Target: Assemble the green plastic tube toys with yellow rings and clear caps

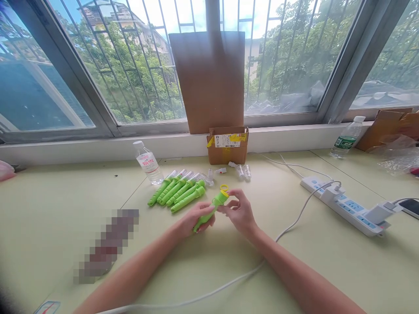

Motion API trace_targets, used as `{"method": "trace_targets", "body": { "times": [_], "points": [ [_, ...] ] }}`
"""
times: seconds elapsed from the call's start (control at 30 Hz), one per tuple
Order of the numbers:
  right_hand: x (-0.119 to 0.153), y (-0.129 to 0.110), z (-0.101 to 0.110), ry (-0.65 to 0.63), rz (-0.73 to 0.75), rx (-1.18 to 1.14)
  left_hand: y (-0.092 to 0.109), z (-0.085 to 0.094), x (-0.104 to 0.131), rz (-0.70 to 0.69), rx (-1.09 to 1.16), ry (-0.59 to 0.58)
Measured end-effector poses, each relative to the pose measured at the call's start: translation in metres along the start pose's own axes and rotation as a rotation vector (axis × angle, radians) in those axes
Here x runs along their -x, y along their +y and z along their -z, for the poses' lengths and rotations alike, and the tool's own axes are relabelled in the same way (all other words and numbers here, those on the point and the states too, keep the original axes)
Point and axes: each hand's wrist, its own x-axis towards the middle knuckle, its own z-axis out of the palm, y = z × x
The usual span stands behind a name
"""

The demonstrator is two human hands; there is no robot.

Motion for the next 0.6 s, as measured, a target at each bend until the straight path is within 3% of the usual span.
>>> {"method": "trace_targets", "body": {
  "times": [0.3,0.6],
  "points": [
    [-0.0051,0.0025,0.0082,-0.072,0.029,0.043,-0.0003,0.0028,0.0002,0.011,-0.009,-0.024],
    [-0.0054,0.003,0.0095,-0.038,0.074,0.088,0.002,0.0032,0.0014,0.041,-0.021,-0.022]
  ]
}}
